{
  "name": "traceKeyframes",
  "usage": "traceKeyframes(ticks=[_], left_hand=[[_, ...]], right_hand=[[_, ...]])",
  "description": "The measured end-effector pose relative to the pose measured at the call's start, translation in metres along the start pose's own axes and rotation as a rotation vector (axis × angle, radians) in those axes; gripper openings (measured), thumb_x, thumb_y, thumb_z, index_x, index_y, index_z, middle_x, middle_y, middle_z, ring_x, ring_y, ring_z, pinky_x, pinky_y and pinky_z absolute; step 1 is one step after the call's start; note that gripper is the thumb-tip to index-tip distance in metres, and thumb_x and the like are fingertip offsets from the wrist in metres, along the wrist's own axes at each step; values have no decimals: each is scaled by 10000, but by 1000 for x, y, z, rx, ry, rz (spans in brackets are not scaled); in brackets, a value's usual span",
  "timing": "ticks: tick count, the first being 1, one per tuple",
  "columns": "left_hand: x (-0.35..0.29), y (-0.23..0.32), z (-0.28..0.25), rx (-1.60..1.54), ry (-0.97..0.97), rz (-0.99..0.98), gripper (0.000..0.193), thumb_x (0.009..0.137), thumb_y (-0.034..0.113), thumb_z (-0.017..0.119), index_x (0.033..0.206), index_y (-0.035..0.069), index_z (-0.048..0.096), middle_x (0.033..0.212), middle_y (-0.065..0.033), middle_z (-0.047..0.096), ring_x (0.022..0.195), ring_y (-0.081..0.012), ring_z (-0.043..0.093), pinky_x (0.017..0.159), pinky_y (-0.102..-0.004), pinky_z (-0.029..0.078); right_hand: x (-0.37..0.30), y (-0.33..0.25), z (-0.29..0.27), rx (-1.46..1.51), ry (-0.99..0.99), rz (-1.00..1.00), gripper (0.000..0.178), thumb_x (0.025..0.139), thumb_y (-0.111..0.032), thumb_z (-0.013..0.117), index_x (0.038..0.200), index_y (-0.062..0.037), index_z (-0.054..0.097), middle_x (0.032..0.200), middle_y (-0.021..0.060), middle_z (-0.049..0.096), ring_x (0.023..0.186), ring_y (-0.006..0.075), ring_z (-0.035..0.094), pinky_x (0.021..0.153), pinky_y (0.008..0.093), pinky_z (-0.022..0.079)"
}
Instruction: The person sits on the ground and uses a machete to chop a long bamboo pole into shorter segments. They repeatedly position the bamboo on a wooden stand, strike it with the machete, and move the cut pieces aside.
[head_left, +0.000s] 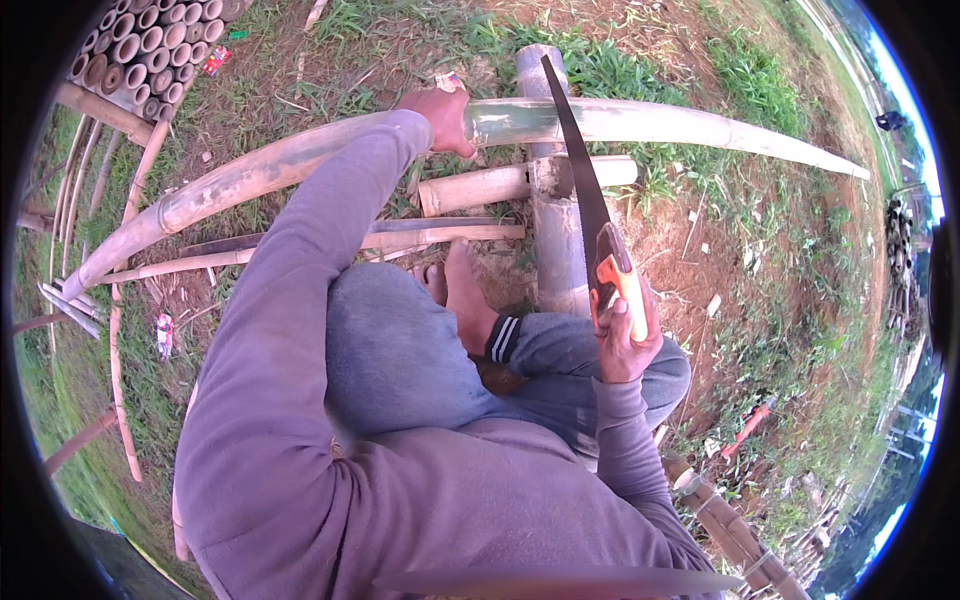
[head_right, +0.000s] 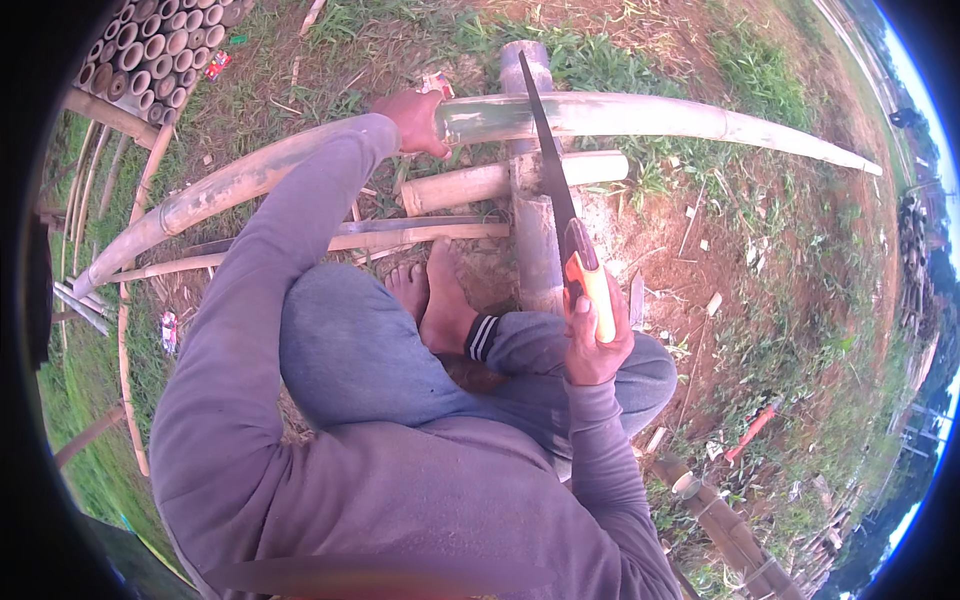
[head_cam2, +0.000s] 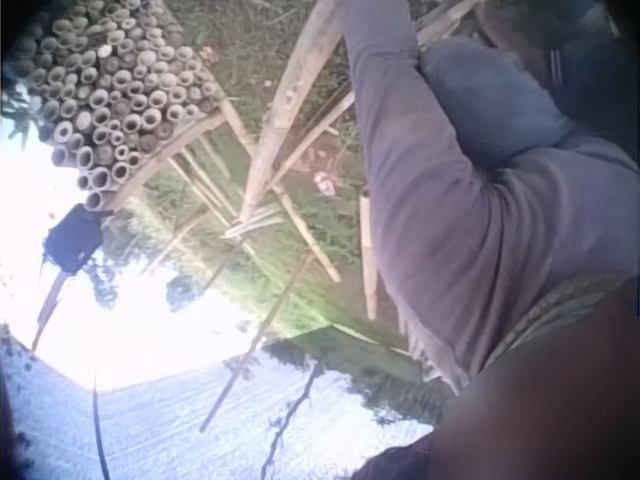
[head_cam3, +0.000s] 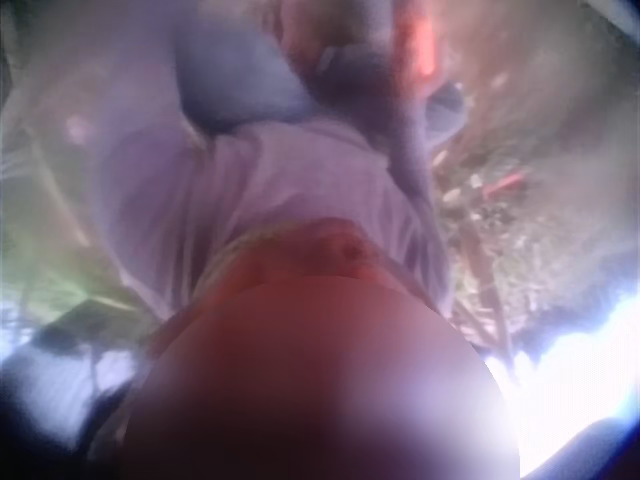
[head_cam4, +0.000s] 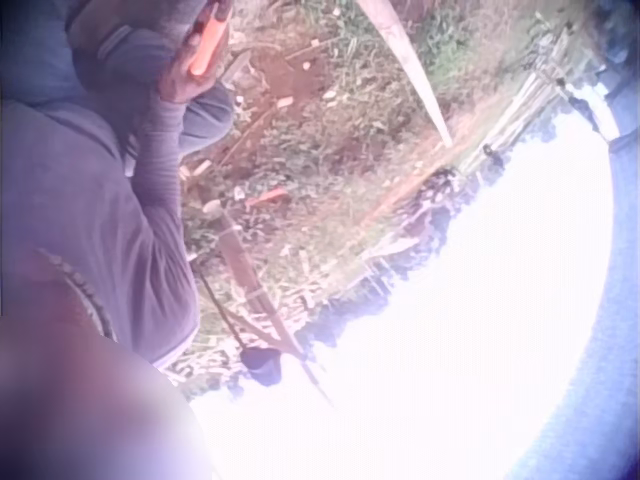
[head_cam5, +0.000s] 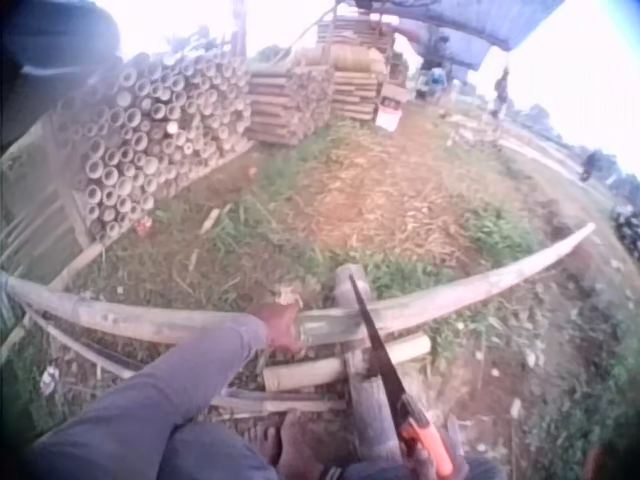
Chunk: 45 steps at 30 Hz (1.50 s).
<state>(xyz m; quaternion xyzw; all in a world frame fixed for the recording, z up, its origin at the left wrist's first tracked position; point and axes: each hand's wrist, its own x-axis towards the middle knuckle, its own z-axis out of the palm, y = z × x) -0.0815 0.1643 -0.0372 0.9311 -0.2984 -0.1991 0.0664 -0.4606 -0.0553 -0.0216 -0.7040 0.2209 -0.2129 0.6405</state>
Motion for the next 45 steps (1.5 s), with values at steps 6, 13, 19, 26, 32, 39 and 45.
traceKeyframes(ticks=[6, 13, 19, 26, 32, 39, 45], left_hand=[[-13, 12, 8, 26, 63, -37, 880, 747, 496, 897, 1426, 50, 560, 1206, -210, 762, 1129, -399, 739, 989, -515, 581], [-20, 20, 10, 67, 87, -45, 850, 758, 501, 888, 1413, 71, 558, 1169, -208, 764, 1116, -407, 742, 978, -520, 585], [-16, 10, 11, 39, 69, -44, 850, 766, 482, 886, 1429, 69, 552, 1167, -181, 774, 1094, -389, 750, 953, -515, 592], [-16, 27, 9, 65, 120, -14, 761, 773, 499, 889, 1326, 62, 603, 1179, -175, 781, 1101, -377, 760, 964, -503, 598], [-22, 13, 4, 63, 89, -51, 761, 777, 497, 892, 1333, 65, 604, 1187, -174, 780, 1100, -375, 761, 965, -504, 599], [-21, 23, 11, 50, 127, -29, 767, 772, 507, 893, 1334, 70, 610, 1185, -162, 783, 1100, -372, 762, 958, -506, 601], [-16, 14, 5, 61, 104, -44, 781, 765, 514, 888, 1339, 67, 605, 1189, -169, 782, 1096, -371, 764, 959, -502, 603]], right_hand=[[57, 4, 26, 24, 28, -81, 424, 1073, -206, 713, 1413, 38, 647, 1041, 59, 747, 694, 58, 617, 617, 235, 549], [97, -14, 65, -88, 5, -68, 390, 1061, -180, 730, 1385, 32, 680, 967, 28, 730, 712, 43, 610, 601, 226, 503], [-29, -1, -35, -100, -10, -13, 491, 1083, -179, 656, 1469, 107, 554, 1347, 199, 671, 1158, 248, 702, 890, 357, 656], [134, -15, 84, 9, -9, -22, 408, 1055, -192, 736, 1377, 48, 664, 1111, 95, 748, 880, 96, 682, 710, 258, 572], [0, -1, 2, 14, 9, -35, 426, 1077, -158, 668, 1422, 85, 609, 1165, 144, 734, 943, 166, 722, 738, 273, 611], [75, 19, 27, -29, -45, -70, 399, 1075, -167, 696, 1396, 63, 644, 1081, 102, 746, 927, 138, 719, 716, 266, 598], [91, -3, 50, -27, -14, -27, 381, 1069, -172, 706, 1382, 42, 665, 974, 54, 752, 671, 57, 628, 577, 223, 503]])
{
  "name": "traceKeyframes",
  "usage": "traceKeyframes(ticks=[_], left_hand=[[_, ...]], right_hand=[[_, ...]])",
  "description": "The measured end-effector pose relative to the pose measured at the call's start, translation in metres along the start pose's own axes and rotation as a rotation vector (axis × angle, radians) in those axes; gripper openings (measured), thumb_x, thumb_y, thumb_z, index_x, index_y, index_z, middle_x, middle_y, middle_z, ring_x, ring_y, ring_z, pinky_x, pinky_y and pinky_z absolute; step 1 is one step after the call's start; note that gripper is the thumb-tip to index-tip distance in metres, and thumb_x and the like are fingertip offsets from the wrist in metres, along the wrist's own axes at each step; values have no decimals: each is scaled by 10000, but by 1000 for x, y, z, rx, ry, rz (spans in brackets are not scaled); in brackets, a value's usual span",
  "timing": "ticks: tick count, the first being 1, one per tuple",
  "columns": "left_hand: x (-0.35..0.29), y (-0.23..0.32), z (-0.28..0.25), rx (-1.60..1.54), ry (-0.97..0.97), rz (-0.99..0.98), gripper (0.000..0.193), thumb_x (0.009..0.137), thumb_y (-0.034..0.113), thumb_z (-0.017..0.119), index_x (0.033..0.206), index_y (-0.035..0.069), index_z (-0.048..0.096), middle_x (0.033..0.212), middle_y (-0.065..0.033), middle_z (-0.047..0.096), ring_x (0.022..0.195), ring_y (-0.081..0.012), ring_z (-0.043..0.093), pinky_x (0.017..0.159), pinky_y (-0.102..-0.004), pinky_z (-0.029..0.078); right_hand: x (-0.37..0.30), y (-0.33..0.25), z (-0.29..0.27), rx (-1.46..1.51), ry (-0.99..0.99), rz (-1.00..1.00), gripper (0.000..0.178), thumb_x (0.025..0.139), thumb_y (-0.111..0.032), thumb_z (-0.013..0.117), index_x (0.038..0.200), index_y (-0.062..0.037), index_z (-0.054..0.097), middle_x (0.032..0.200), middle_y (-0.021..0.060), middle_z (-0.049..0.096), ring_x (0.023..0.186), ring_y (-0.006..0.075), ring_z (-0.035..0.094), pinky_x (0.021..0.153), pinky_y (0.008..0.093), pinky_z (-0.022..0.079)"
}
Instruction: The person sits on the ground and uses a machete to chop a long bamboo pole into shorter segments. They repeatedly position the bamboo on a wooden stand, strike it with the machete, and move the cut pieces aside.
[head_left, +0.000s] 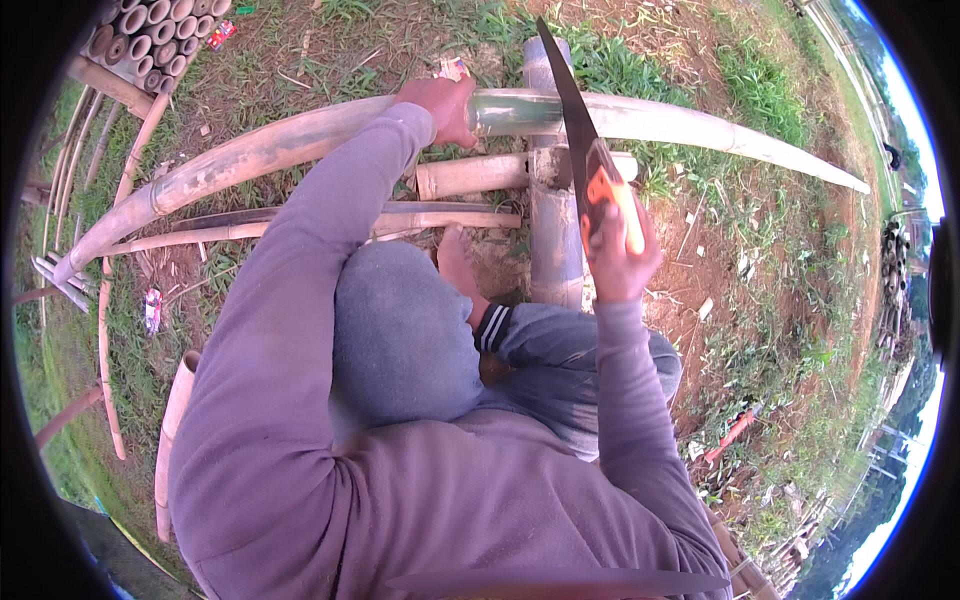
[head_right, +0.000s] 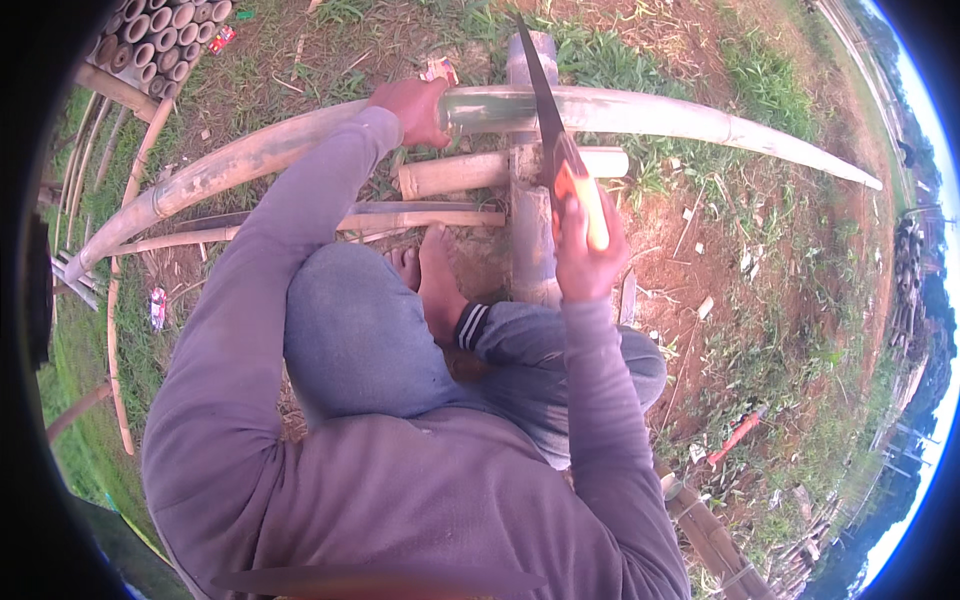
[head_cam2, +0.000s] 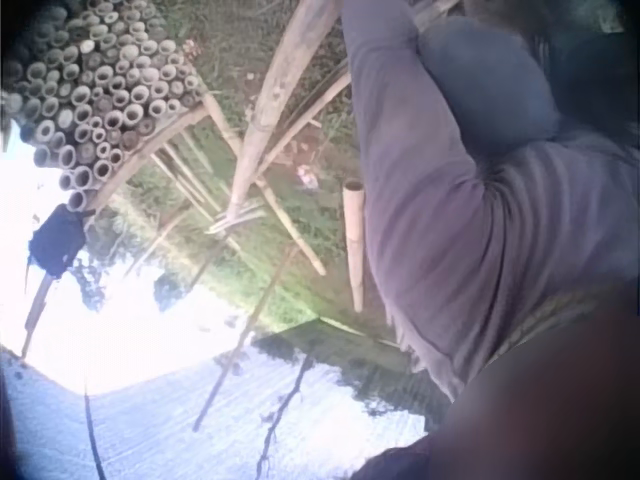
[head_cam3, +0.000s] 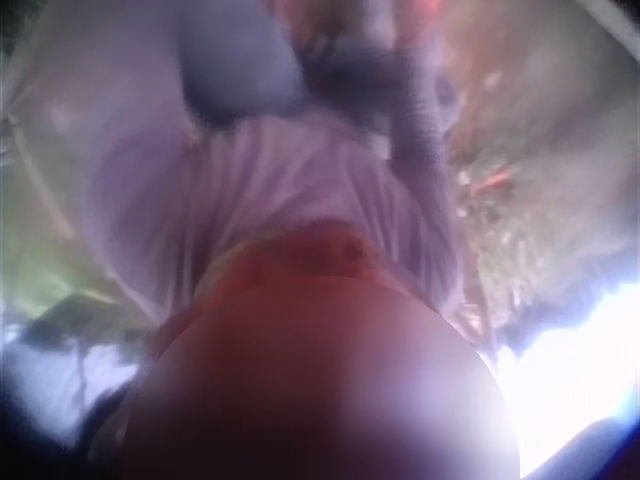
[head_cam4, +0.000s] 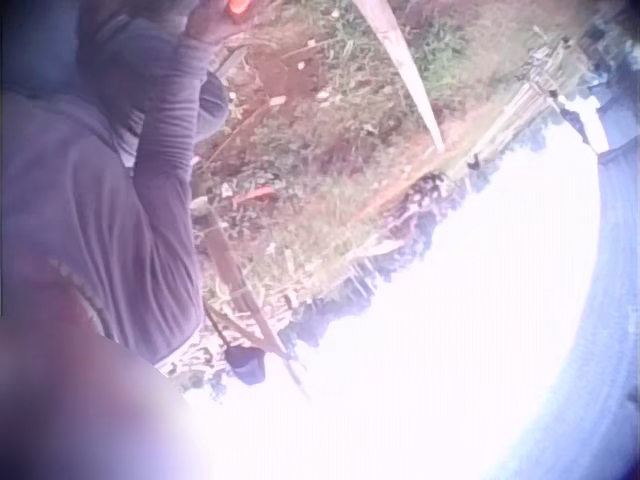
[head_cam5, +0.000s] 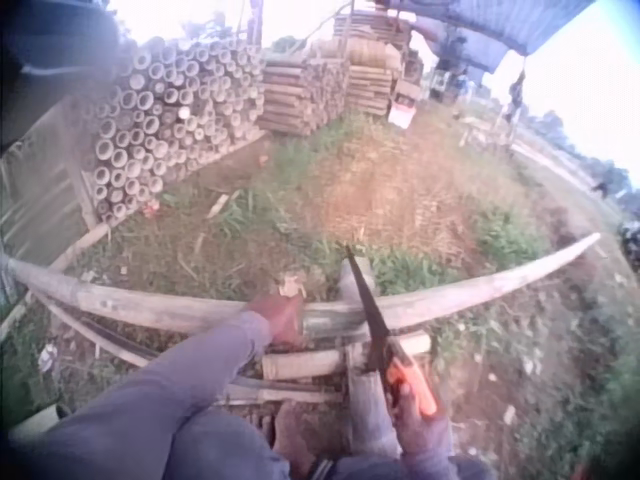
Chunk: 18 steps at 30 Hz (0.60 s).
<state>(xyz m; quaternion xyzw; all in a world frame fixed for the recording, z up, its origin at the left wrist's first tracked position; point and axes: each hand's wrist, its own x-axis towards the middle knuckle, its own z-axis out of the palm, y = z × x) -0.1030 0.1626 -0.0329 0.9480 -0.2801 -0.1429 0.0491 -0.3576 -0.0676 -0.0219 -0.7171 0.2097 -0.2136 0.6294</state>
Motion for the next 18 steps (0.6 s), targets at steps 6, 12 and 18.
traceKeyframes(ticks=[6, 12, 18], left_hand=[[-4, 5, -1, 6, -40, -14, 870, 770, 478, 885, 1471, 83, 553, 1182, -178, 775, 1138, -387, 742, 984, -507, 590], [-2, 13, 2, -15, 41, 14, 751, 788, 486, 893, 1336, 61, 605, 1148, -175, 789, 1107, -370, 760, 969, -505, 597], [-4, -3, 5, -27, 26, -8, 745, 787, 501, 879, 1332, 71, 611, 1144, -171, 787, 1099, -365, 761, 964, -508, 593]], right_hand=[[-111, 0, -85, -101, -8, -97, 432, 1086, -184, 673, 1435, 62, 610, 1082, 120, 679, 947, 175, 669, 720, 261, 601], [39, -6, 20, 73, -3, 0, 355, 1058, -151, 730, 1370, 12, 686, 874, -10, 704, 622, 31, 566, 529, 208, 456], [-68, -6, -41, 3, 1, -9, 449, 1067, -186, 704, 1428, 67, 621, 1114, 112, 753, 927, 155, 719, 762, 287, 606]])
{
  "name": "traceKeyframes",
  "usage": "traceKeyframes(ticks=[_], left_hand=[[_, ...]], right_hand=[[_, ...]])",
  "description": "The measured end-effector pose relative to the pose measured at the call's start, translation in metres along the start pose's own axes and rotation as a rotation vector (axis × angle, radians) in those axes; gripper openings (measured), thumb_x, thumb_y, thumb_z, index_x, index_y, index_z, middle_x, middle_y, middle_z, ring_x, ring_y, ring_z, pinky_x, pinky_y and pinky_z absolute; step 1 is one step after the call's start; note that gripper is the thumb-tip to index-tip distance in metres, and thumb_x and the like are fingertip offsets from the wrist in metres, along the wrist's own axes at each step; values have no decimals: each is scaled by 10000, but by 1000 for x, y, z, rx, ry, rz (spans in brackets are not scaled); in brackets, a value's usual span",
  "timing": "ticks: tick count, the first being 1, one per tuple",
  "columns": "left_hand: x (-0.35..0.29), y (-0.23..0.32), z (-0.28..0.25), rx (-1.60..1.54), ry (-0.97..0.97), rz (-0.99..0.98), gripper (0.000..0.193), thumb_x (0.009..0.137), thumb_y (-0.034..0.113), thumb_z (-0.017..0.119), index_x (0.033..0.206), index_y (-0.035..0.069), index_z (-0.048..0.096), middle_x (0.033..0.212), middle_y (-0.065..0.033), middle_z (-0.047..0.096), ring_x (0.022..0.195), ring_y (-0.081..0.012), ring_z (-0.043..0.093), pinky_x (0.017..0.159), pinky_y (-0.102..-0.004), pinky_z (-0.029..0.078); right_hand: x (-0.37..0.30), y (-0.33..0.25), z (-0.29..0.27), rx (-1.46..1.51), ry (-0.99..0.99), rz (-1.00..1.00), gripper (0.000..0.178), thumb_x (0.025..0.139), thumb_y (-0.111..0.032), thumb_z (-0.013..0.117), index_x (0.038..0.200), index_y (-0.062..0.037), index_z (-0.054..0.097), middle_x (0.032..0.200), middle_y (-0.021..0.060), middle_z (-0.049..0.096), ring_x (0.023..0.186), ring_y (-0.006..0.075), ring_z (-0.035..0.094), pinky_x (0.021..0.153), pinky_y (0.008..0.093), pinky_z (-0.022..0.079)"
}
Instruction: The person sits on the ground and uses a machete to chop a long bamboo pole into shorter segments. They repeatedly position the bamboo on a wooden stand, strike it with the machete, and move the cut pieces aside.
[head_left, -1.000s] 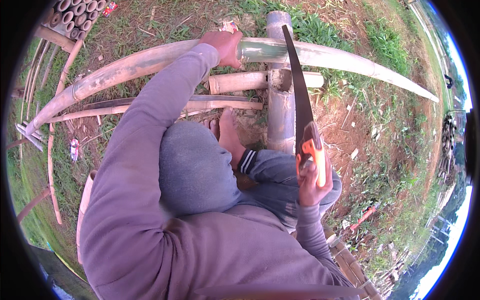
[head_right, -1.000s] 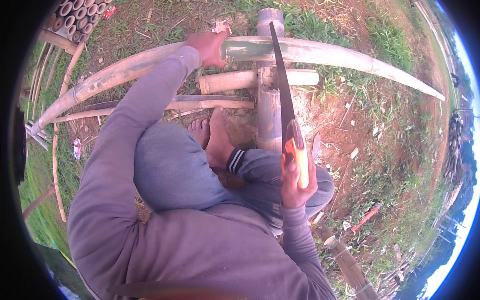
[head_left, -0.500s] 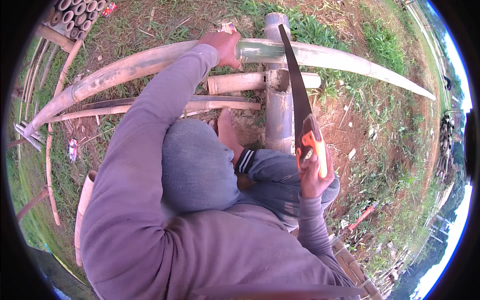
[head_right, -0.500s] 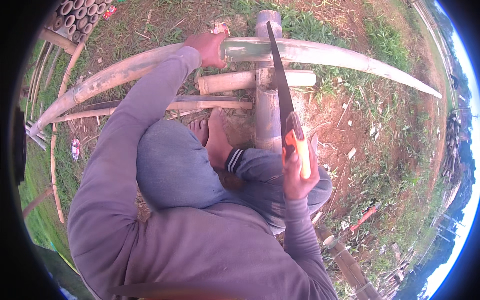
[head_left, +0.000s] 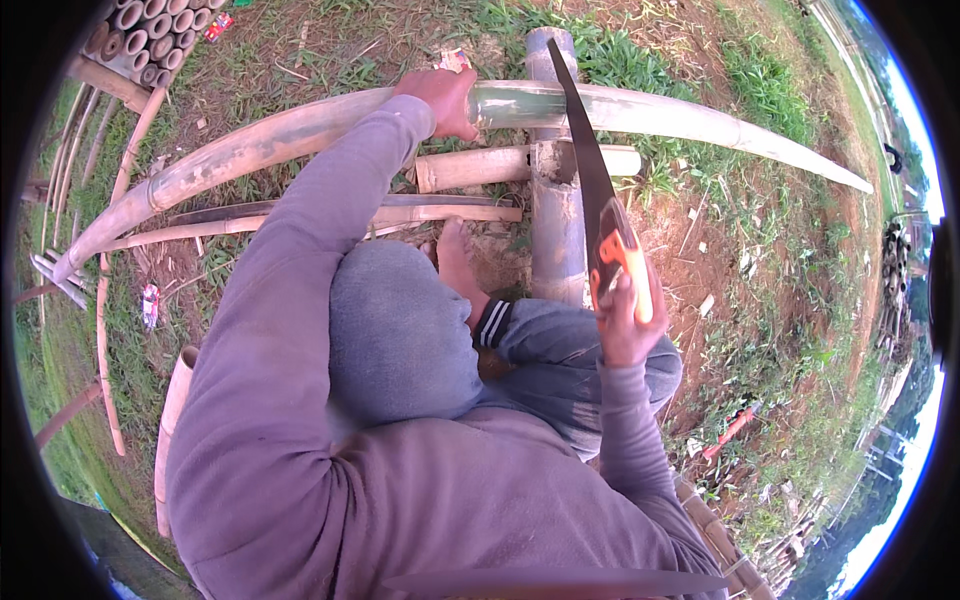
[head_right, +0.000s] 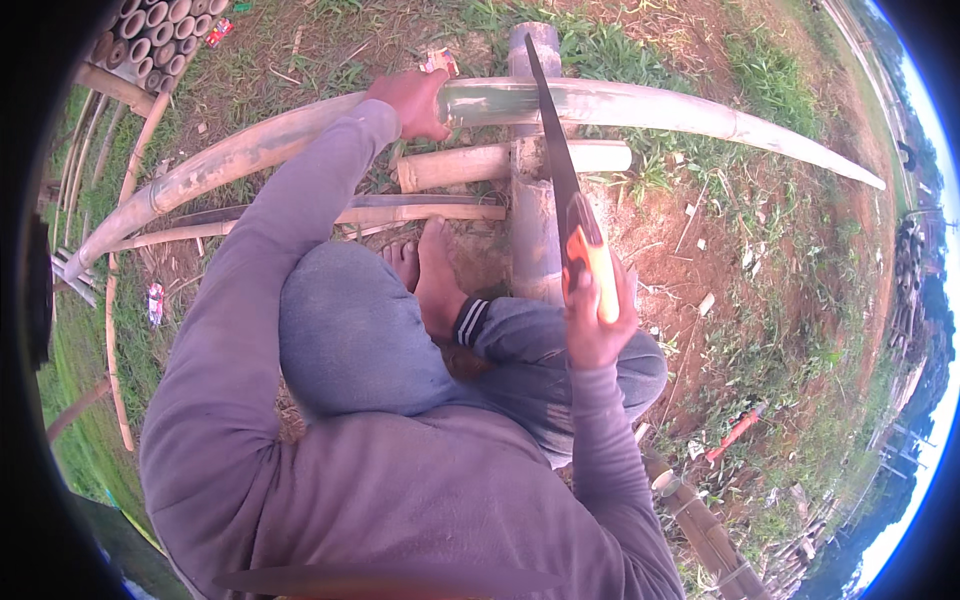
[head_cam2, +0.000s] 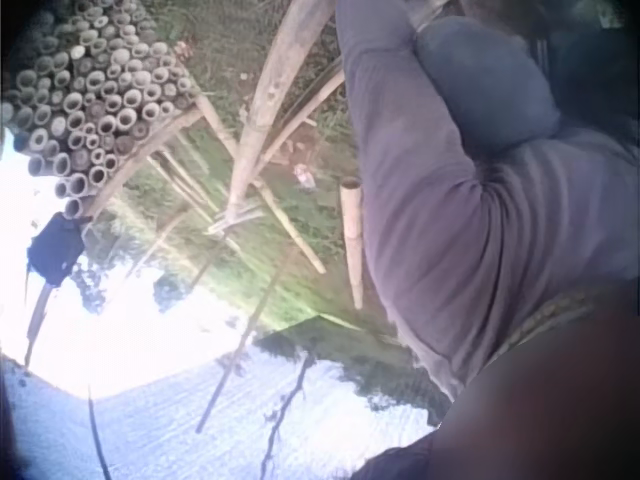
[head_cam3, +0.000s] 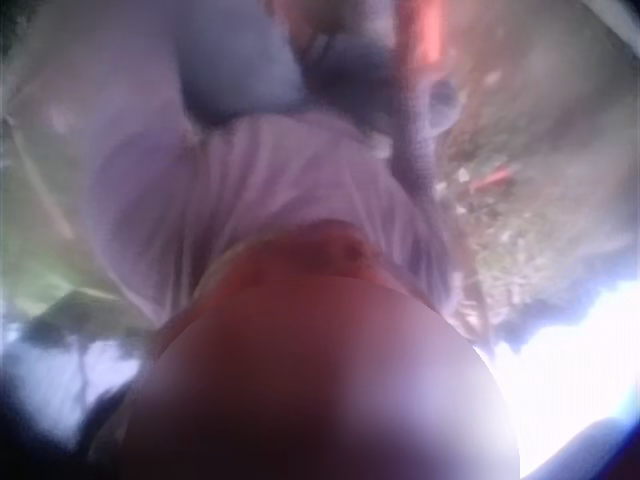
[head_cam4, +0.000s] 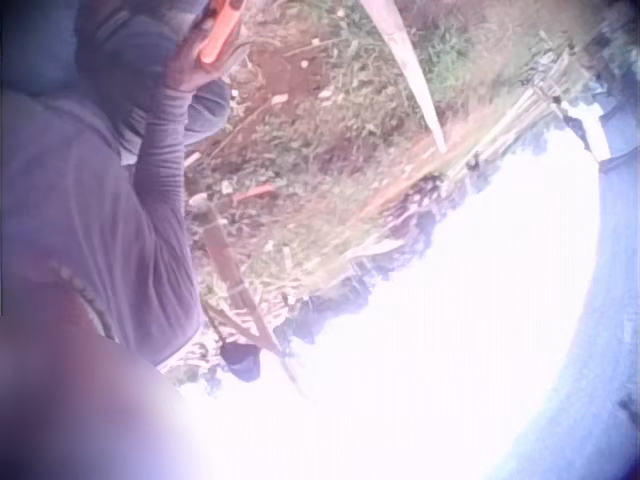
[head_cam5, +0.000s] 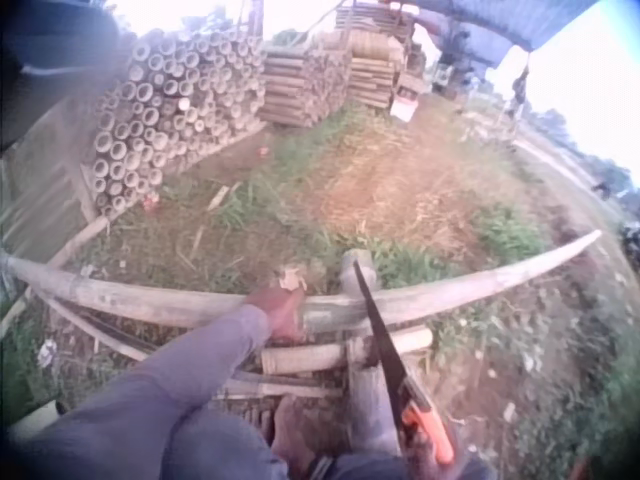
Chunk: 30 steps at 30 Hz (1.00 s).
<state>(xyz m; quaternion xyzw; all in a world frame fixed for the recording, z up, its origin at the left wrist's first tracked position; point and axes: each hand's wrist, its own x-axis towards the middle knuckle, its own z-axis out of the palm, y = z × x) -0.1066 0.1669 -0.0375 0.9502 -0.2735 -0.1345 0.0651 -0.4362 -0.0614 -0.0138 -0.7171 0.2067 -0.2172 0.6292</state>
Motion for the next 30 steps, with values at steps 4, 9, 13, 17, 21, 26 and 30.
traceKeyframes(ticks=[4, 9, 13, 17, 21, 26, 30], left_hand=[[1, 0, 6, 13, -11, -8, 785, 774, 493, 875, 1386, 87, 597, 1168, -166, 783, 1108, -370, 756, 969, -510, 592], [11, 13, 4, 10, -9, 3, 900, 737, 494, 886, 1490, 124, 560, 1208, -166, 775, 1144, -387, 740, 997, -511, 581], [7, 6, -4, -13, -63, -20, 904, 742, 494, 886, 1496, 122, 553, 1200, -166, 776, 1142, -390, 739, 1000, -515, 578], [1, 1, 1, -1, -63, -34, 903, 749, 493, 885, 1499, 117, 551, 1208, -169, 773, 1144, -382, 740, 1002, -518, 576], [4, 6, 4, -2, -44, -38, 897, 752, 487, 885, 1494, 111, 551, 1237, -173, 764, 1154, -372, 737, 998, -524, 575], [7, 5, 0, 39, 57, 20, 773, 773, 534, 885, 1348, 98, 606, 1162, -167, 783, 1092, -363, 765, 969, -492, 600], [-6, 6, 5, 72, 62, 23, 783, 765, 545, 888, 1350, 113, 600, 1161, -170, 780, 1100, -367, 765, 970, -498, 601]], right_hand=[[-31, 9, -32, -9, -24, -72, 472, 1086, -196, 674, 1474, 57, 585, 1035, 101, 703, 825, 123, 667, 854, 312, 645], [99, 25, 46, 80, 22, -61, 313, 1056, -125, 718, 1310, 56, 698, 1040, 49, 733, 842, 65, 642, 704, 253, 539], [84, 10, 49, -11, -14, 20, 331, 1056, -136, 717, 1319, 63, 689, 1067, 68, 736, 891, 98, 662, 745, 260, 554], [-22, 5, -14, 79, 1, 43, 443, 1069, -159, 692, 1429, 86, 611, 1244, 165, 737, 1090, 215, 732, 845, 319, 634], [-1, -1, -2, 36, -34, -68, 431, 1084, -158, 666, 1429, 93, 605, 1250, 171, 737, 1066, 204, 740, 853, 314, 640], [113, -16, 72, -1, -30, 41, 356, 1050, -174, 744, 1320, 51, 683, 963, 60, 727, 700, 60, 634, 621, 248, 526], [68, 14, 47, 19, 1, -61, 436, 1061, -169, 716, 1424, 56, 629, 1082, 96, 750, 778, 86, 681, 646, 238, 554]])
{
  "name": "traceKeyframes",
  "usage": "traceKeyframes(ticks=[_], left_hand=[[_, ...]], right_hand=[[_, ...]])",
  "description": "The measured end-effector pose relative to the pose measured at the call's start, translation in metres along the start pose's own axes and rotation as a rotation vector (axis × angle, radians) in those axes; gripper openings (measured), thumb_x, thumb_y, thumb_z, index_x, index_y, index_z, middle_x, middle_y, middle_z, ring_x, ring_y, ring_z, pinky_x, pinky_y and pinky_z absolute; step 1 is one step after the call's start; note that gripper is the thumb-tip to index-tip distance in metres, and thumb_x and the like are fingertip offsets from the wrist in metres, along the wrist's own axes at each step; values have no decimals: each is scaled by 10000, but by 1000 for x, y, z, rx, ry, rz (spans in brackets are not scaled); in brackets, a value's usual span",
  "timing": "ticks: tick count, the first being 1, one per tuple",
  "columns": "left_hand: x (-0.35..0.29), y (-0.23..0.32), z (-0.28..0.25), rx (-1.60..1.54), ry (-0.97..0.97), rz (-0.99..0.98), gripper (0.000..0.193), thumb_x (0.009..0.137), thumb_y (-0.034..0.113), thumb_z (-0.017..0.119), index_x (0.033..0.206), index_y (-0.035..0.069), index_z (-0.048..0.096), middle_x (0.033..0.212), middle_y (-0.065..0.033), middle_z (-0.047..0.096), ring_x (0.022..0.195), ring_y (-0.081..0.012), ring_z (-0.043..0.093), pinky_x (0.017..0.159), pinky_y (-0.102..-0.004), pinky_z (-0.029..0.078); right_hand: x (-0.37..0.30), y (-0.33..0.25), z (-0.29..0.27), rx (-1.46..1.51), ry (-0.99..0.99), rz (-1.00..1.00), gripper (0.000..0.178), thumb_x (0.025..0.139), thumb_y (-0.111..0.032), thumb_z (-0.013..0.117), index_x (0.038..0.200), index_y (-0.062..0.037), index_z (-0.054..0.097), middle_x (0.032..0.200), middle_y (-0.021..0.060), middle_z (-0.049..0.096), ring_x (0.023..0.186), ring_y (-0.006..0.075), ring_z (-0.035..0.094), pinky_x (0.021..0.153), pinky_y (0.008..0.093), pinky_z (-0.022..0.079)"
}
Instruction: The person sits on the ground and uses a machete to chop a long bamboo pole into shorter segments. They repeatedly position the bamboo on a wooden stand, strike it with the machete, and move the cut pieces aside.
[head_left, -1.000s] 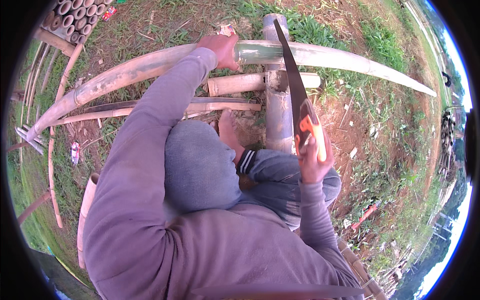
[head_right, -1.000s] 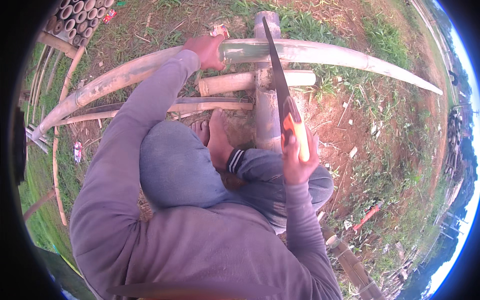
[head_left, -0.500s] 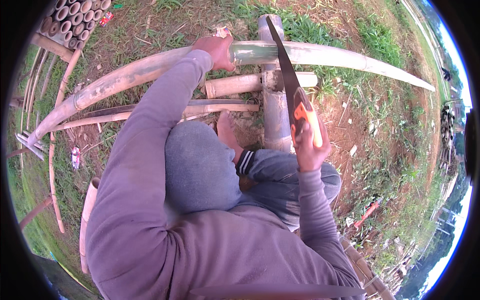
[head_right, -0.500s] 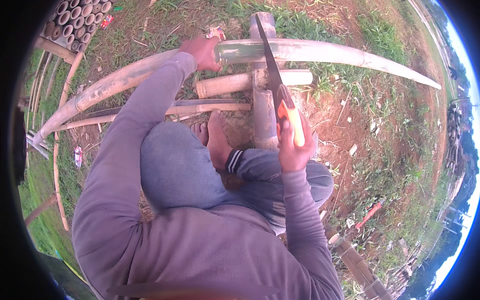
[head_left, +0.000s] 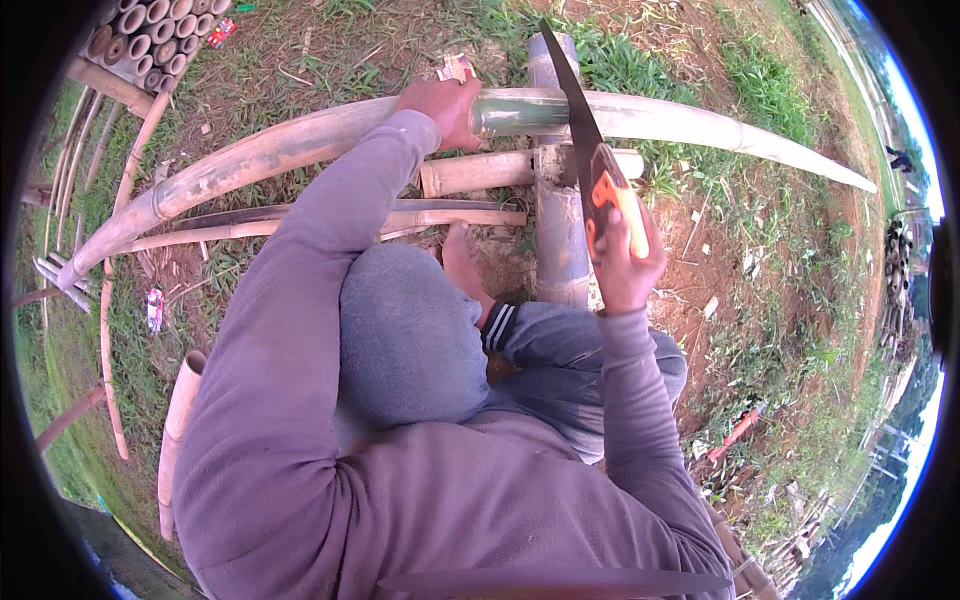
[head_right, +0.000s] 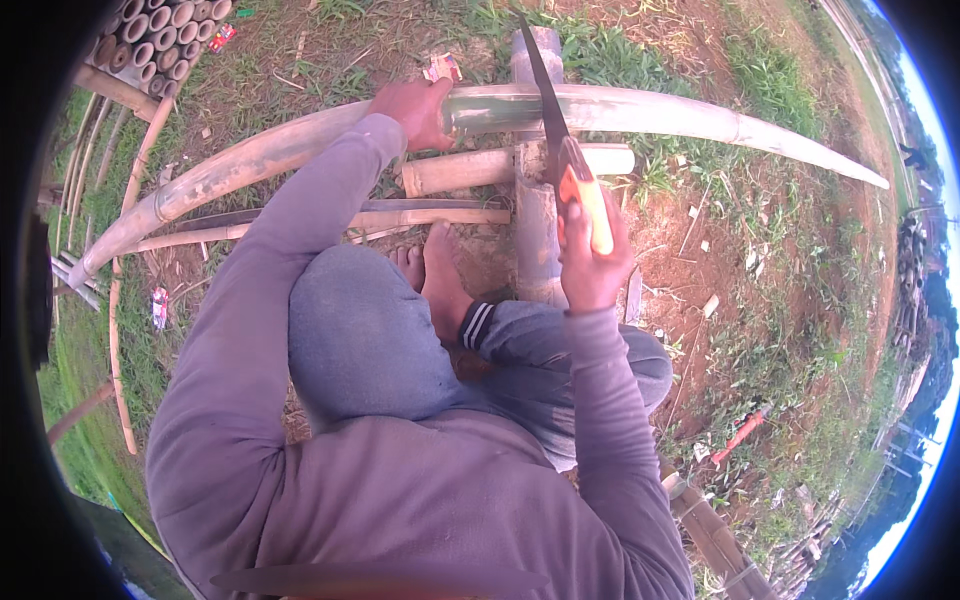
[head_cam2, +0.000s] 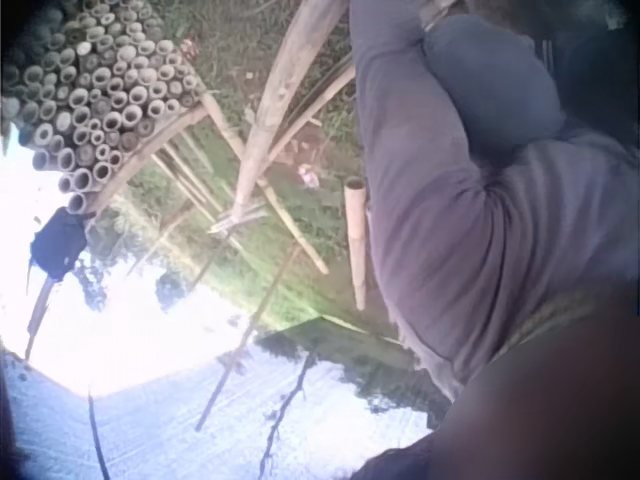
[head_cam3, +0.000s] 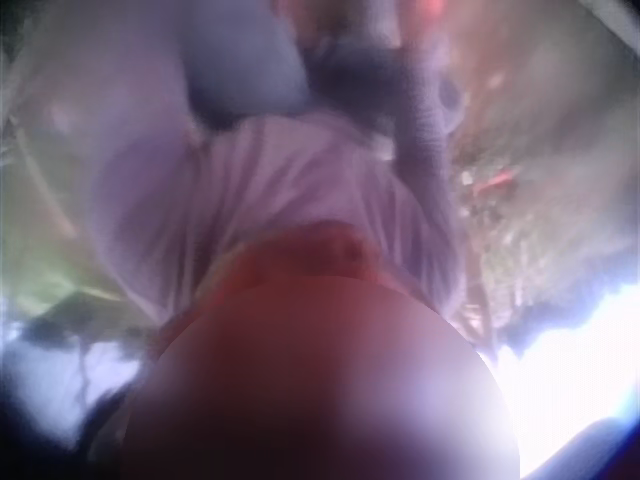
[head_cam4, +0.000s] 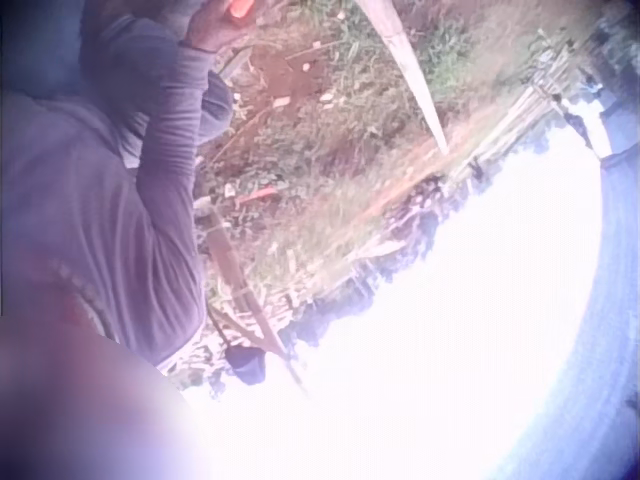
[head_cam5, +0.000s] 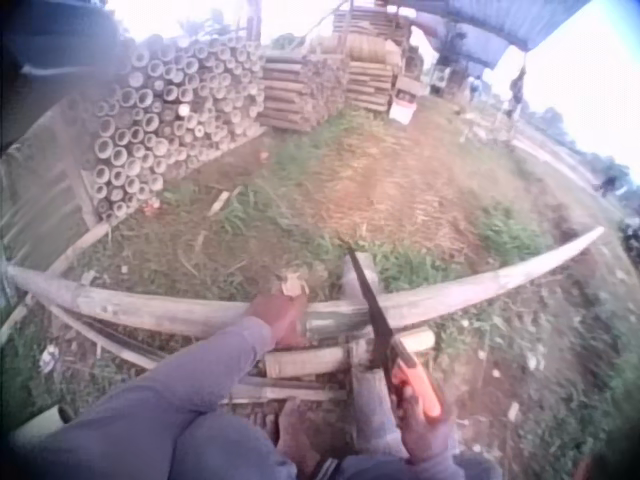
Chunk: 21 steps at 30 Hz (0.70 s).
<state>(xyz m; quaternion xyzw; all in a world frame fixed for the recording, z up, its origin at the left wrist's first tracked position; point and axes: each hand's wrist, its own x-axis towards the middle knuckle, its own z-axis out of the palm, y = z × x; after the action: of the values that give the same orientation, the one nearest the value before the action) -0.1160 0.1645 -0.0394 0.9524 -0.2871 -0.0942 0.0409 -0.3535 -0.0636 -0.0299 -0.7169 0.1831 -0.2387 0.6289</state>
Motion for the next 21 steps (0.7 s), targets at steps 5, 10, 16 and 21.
traceKeyframes(ticks=[5, 10, 16, 21], left_hand=[[-3, 1, 4, -54, 1, 9, 702, 782, 459, 900, 1283, 73, 595, 1138, -166, 778, 1093, -368, 761, 977, -488, 596], [7, 12, 2, -56, -55, -6, 870, 783, 441, 872, 1507, 99, 534, 1211, -164, 761, 1123, -380, 741, 979, -502, 590], [11, -6, -10, -58, -53, -54, 770, 793, 464, 876, 1399, 91, 581, 1231, -157, 763, 1125, -364, 752, 993, -496, 588], [-4, 10, 22, 41, 148, 38, 800, 782, 486, 872, 1424, 111, 576, 1209, -153, 756, 1126, -362, 743, 991, -526, 578]], right_hand=[[-77, -26, -49, -29, -2, -27, 453, 1073, -163, 679, 1458, 60, 599, 1154, 127, 755, 866, 117, 712, 705, 235, 592], [31, -43, 20, -29, -46, 131, 345, 1066, -173, 726, 1332, 43, 687, 992, 55, 730, 723, 63, 635, 603, 232, 508], [-41, -29, -25, -89, -15, 132, 395, 1066, -118, 691, 1418, 51, 636, 1058, 90, 752, 909, 109, 692, 676, 242, 559], [-90, -37, -50, 9, 80, 31, 448, 1073, -97, 665, 1464, 94, 561, 1200, 138, 746, 1002, 186, 746, 823, 290, 647]])
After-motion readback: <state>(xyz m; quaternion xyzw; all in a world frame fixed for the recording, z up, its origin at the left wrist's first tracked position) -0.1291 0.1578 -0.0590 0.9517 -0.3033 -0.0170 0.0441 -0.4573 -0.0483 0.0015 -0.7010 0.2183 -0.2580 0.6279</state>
